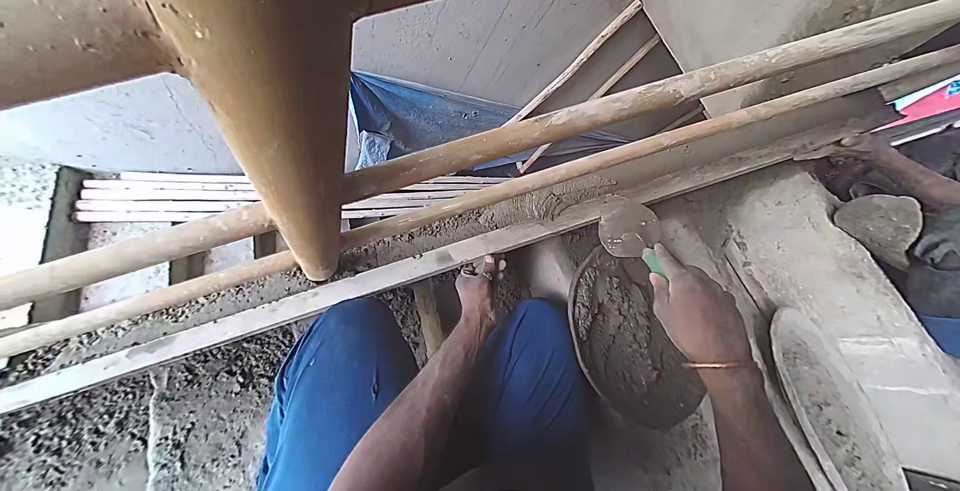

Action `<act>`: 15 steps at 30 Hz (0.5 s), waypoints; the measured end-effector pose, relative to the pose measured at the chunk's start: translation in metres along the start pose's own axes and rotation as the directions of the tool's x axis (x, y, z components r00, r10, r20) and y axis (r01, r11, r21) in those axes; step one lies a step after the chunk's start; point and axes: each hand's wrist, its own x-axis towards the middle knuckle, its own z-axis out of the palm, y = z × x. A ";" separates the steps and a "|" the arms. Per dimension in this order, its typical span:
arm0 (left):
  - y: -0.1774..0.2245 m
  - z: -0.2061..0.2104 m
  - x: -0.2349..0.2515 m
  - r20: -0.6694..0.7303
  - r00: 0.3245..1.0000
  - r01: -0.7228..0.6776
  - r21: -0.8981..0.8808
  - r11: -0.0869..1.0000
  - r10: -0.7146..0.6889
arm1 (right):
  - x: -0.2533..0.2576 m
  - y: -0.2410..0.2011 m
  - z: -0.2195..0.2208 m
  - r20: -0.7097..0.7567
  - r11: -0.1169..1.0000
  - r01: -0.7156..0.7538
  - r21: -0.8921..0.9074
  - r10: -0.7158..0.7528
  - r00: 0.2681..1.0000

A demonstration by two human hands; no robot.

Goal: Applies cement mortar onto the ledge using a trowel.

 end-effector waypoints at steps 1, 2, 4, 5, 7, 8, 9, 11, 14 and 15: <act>0.000 0.000 0.000 -0.002 1.000 0.002 0.005 1.000 -0.002 | -0.004 -0.010 0.004 0.019 1.000 0.024 0.006 -0.024 1.000; 0.001 0.000 0.000 -0.004 1.000 0.004 0.007 1.000 -0.004 | -0.009 -0.026 0.008 0.039 0.998 0.069 0.012 -0.069 0.997; 0.002 0.000 -0.001 -0.008 1.000 0.006 0.005 1.000 -0.006 | -0.019 -0.063 0.019 0.091 0.984 0.179 -0.008 -0.177 0.980; 0.003 0.001 -0.002 -0.008 1.000 0.009 0.002 1.000 -0.009 | -0.022 -0.078 0.022 0.127 0.974 0.226 -0.027 -0.221 0.967; 0.004 0.002 -0.003 -0.014 1.000 0.023 -0.002 1.000 -0.023 | -0.022 -0.089 0.022 0.184 0.965 0.262 -0.032 -0.252 0.950; 0.005 0.002 -0.003 -0.016 1.000 0.025 -0.002 1.000 -0.025 | -0.020 -0.084 0.021 0.166 0.968 0.250 -0.025 -0.243 0.956; 0.004 0.001 -0.002 -0.012 1.000 0.023 0.003 1.000 -0.023 | -0.018 -0.075 0.020 0.117 0.974 0.228 -0.018 -0.224 0.968; 0.002 0.001 0.000 -0.010 1.000 0.011 0.005 1.000 -0.011 | -0.013 -0.059 0.019 0.052 0.984 0.176 -0.022 -0.175 0.983; 0.002 0.001 0.000 -0.013 1.000 0.004 0.008 1.000 -0.004 | -0.022 -0.071 0.023 0.084 0.977 0.208 -0.041 -0.204 0.975; 0.002 0.000 -0.001 -0.016 1.000 0.001 0.006 1.000 -0.001 | -0.027 -0.083 0.025 0.125 0.969 0.244 -0.035 -0.238 0.963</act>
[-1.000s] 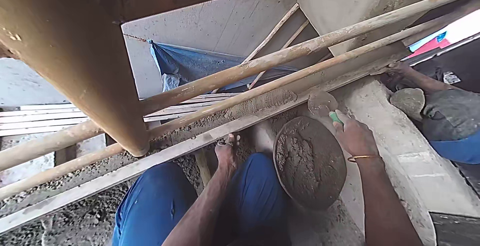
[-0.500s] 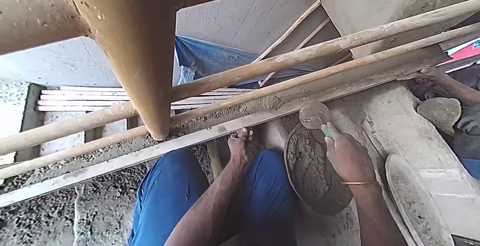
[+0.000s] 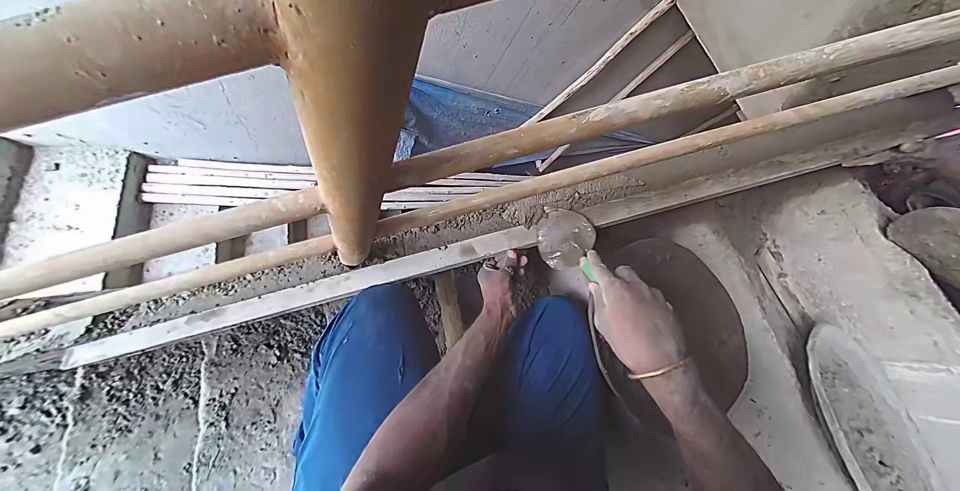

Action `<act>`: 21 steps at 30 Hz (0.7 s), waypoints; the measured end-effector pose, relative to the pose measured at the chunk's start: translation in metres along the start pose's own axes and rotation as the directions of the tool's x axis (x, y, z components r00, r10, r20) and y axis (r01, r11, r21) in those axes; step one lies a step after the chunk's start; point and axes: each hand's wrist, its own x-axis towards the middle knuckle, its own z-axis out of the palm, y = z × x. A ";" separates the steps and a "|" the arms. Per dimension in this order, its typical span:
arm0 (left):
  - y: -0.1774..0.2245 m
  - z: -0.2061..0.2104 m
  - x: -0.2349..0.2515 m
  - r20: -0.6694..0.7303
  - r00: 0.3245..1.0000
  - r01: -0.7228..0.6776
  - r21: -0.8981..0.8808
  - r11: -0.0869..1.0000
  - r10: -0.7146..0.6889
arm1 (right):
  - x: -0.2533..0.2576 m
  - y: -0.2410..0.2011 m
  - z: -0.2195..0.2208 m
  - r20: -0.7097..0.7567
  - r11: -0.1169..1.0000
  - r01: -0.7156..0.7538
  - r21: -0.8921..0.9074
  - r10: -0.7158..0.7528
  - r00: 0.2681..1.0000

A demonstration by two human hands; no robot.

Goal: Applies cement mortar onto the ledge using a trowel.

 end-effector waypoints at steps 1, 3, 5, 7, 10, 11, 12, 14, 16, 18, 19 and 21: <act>-0.002 0.000 0.000 0.001 1.000 -0.008 0.001 1.000 0.008 | -0.001 -0.010 0.000 0.043 0.999 0.039 0.003 -0.039 0.998; -0.003 0.000 0.003 0.014 1.000 -0.024 0.013 1.000 0.024 | 0.004 -0.016 -0.003 0.080 0.998 0.063 0.020 -0.064 0.995; 0.000 -0.001 0.002 0.010 1.000 -0.003 0.019 1.000 0.003 | 0.011 -0.006 -0.006 0.047 0.999 0.023 0.023 -0.024 0.999; 0.001 -0.001 0.001 0.009 1.000 0.009 0.020 1.000 -0.009 | 0.014 0.001 -0.006 0.023 1.000 -0.006 0.018 0.005 1.000; -0.001 0.000 0.000 -0.007 1.000 -0.009 0.012 1.000 0.009 | 0.008 -0.014 -0.002 0.049 0.996 0.077 0.033 -0.079 0.996; -0.001 0.001 -0.001 -0.010 1.000 -0.016 0.012 1.000 0.017 | 0.008 -0.023 0.000 0.053 0.993 0.110 0.039 -0.112 0.992; -0.001 0.002 0.000 -0.008 1.000 -0.015 0.016 1.000 0.016 | 0.011 -0.031 0.000 0.057 0.991 0.132 0.037 -0.134 0.989; 0.001 0.002 -0.001 -0.001 1.000 -0.002 0.015 1.000 0.002 | 0.021 -0.036 -0.008 0.086 0.992 0.125 0.027 -0.127 0.988; 0.003 0.002 -0.001 0.001 1.000 0.008 0.021 1.000 -0.008 | 0.031 -0.023 -0.021 0.111 0.998 0.054 0.022 -0.056 0.992; 0.003 0.002 -0.002 0.009 1.000 0.004 0.021 1.000 -0.004 | 0.039 0.003 -0.034 0.109 0.999 -0.040 0.023 0.037 0.993; 0.003 0.003 -0.002 0.007 1.000 0.003 0.021 1.000 -0.003 | 0.043 0.017 -0.040 0.097 0.996 -0.082 0.020 0.080 0.992; 0.002 0.002 -0.003 0.003 1.000 0.005 0.022 1.000 -0.005 | 0.052 0.045 -0.047 0.067 0.988 -0.150 0.022 0.149 0.987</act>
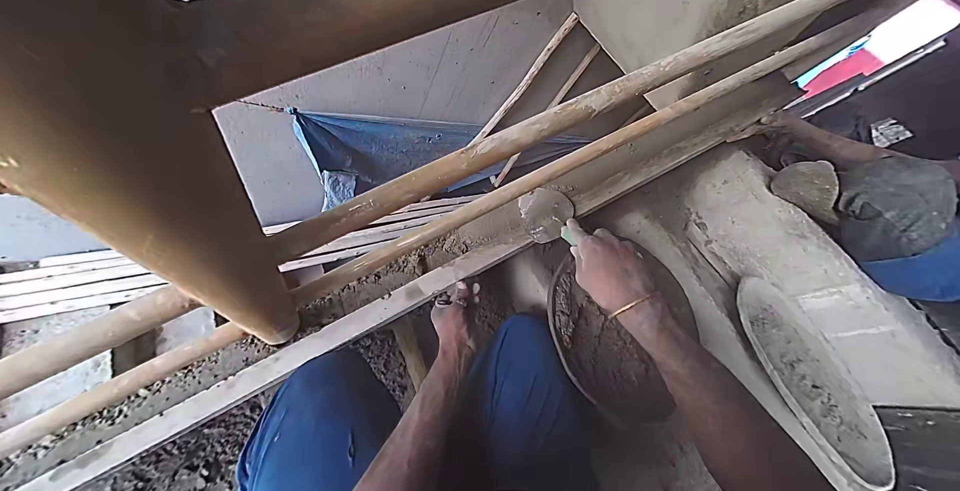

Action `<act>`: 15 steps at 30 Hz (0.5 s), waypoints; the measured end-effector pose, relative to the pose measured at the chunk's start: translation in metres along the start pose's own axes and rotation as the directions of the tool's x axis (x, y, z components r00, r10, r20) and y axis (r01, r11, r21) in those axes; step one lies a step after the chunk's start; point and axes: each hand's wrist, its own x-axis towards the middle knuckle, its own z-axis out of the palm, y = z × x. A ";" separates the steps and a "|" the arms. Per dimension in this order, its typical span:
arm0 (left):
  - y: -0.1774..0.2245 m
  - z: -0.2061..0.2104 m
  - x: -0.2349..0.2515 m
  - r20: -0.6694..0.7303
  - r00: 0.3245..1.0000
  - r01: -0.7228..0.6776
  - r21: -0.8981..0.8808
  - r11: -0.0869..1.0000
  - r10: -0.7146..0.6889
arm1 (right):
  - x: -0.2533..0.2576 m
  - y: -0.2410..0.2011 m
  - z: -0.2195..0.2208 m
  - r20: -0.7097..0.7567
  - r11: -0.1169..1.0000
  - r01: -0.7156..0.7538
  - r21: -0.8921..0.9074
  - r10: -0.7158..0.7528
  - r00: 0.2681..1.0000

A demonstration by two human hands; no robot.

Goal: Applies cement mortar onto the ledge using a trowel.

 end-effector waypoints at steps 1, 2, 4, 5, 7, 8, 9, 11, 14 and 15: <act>0.000 0.000 0.000 -0.001 1.000 0.002 -0.003 1.000 -0.002 | 0.006 0.014 -0.003 -0.019 1.000 -0.029 0.004 0.029 0.999; 0.000 0.001 0.000 -0.002 1.000 0.003 -0.005 1.000 -0.003 | 0.013 0.027 -0.007 -0.040 0.999 -0.050 0.007 0.050 0.998; 0.001 0.001 -0.001 -0.003 1.000 0.007 -0.003 1.000 -0.007 | 0.024 0.054 -0.013 -0.077 0.997 -0.074 0.036 0.076 0.994; 0.001 0.001 -0.001 -0.003 1.000 0.009 -0.005 1.000 -0.009 | 0.029 0.067 -0.016 -0.098 0.995 -0.083 0.058 0.089 0.991; 0.002 0.001 0.000 -0.006 1.000 0.011 0.000 1.000 -0.011 | 0.036 0.089 -0.023 -0.149 0.989 -0.119 0.093 0.132 0.980; 0.001 0.000 0.000 -0.008 1.000 0.011 -0.001 1.000 -0.011 | 0.038 0.099 -0.026 -0.169 0.983 -0.146 0.107 0.163 0.972; 0.001 0.001 0.001 -0.006 1.000 0.011 -0.004 1.000 -0.011 | 0.041 0.110 -0.030 -0.190 0.977 -0.176 0.119 0.197 0.962; 0.000 0.000 0.001 -0.005 1.000 0.013 -0.007 1.000 -0.014 | 0.050 0.132 -0.032 -0.232 0.963 -0.223 0.149 0.254 0.939; 0.000 0.001 0.001 0.000 1.000 0.006 -0.015 1.000 -0.006 | 0.057 0.145 -0.027 -0.214 0.939 -0.214 0.269 0.275 0.937; -0.001 0.001 0.001 0.006 1.000 0.002 -0.021 1.000 -0.002 | 0.056 0.139 -0.020 -0.187 0.932 -0.183 0.314 0.250 0.950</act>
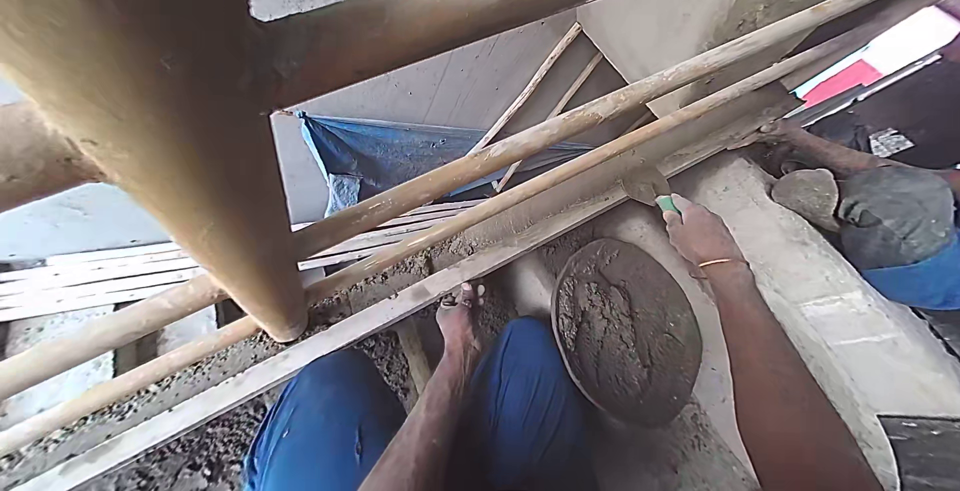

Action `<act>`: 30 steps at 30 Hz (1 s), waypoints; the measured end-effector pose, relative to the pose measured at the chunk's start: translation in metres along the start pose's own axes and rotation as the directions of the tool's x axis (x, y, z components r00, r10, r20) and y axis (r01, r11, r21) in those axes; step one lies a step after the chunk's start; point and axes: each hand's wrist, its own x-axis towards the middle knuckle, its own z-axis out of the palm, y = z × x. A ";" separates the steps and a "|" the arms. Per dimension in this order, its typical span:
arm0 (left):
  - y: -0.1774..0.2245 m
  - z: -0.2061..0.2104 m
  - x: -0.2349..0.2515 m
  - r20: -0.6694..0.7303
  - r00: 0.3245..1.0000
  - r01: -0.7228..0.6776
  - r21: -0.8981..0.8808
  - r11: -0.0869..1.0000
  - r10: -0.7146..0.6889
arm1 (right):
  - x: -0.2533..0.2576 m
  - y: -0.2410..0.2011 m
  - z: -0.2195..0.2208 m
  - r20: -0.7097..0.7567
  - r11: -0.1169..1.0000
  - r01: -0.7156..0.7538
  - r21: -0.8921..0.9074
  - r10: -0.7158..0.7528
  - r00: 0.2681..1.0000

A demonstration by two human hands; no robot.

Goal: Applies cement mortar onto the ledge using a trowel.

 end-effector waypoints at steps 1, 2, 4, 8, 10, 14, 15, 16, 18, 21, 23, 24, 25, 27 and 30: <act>0.000 0.000 0.000 0.003 1.000 -0.004 -0.008 1.000 0.004 | -0.008 -0.009 0.010 0.048 0.999 0.032 0.044 -0.034 0.998; 0.000 0.000 -0.001 0.006 1.000 -0.008 -0.014 1.000 0.008 | -0.021 -0.024 0.022 0.104 0.996 0.066 0.067 -0.073 0.992; 0.002 -0.001 -0.002 -0.001 1.000 -0.013 -0.018 1.000 0.013 | -0.055 -0.062 0.044 0.213 0.987 0.148 0.069 -0.159 0.964; 0.001 0.000 0.000 0.002 1.000 -0.001 0.007 1.000 0.001 | -0.132 -0.138 0.087 0.354 0.938 0.346 0.017 -0.329 0.875; 0.003 0.001 -0.006 0.010 0.999 -0.035 0.043 0.998 0.035 | -0.161 -0.166 0.106 0.448 0.904 0.426 0.036 -0.396 0.802; 0.010 0.003 -0.022 0.052 0.996 -0.080 0.058 0.995 0.077 | -0.169 -0.176 0.106 0.484 0.841 0.542 0.008 -0.477 0.733; 0.004 0.002 -0.013 0.046 0.997 -0.068 0.066 0.995 0.065 | -0.158 -0.166 0.099 0.444 0.843 0.536 -0.045 -0.464 0.766; 0.001 -0.001 -0.007 0.054 0.997 -0.054 0.086 0.995 0.050 | -0.144 -0.154 0.088 0.396 0.853 0.512 -0.098 -0.439 0.807; 0.000 -0.002 -0.003 0.046 0.998 -0.036 0.101 0.994 0.032 | -0.108 -0.124 0.061 0.315 0.893 0.418 -0.166 -0.353 0.881; 0.001 -0.001 -0.006 0.018 1.000 -0.020 0.096 0.995 0.019 | -0.050 -0.071 0.023 0.171 0.947 0.237 -0.218 -0.202 0.964; 0.001 0.000 -0.006 0.013 0.999 -0.030 0.096 0.995 0.029 | -0.012 -0.035 0.006 0.052 0.964 0.141 -0.225 -0.133 0.990; 0.002 0.000 -0.007 0.014 0.999 -0.034 0.091 0.995 0.033 | 0.004 -0.019 -0.003 0.001 0.969 0.108 -0.222 -0.110 0.994; 0.002 0.001 -0.007 0.012 0.999 -0.037 0.090 0.995 0.036 | 0.020 -0.003 -0.011 -0.052 0.973 0.083 -0.214 -0.096 0.994; 0.002 0.001 -0.007 0.018 0.999 -0.045 0.090 0.995 0.043 | 0.051 0.027 -0.025 -0.111 0.984 0.051 -0.172 -0.071 0.991; 0.001 0.000 -0.007 0.025 0.999 -0.050 0.065 0.997 0.049 | 0.093 0.064 -0.048 -0.122 0.991 -0.039 -0.125 0.024 0.992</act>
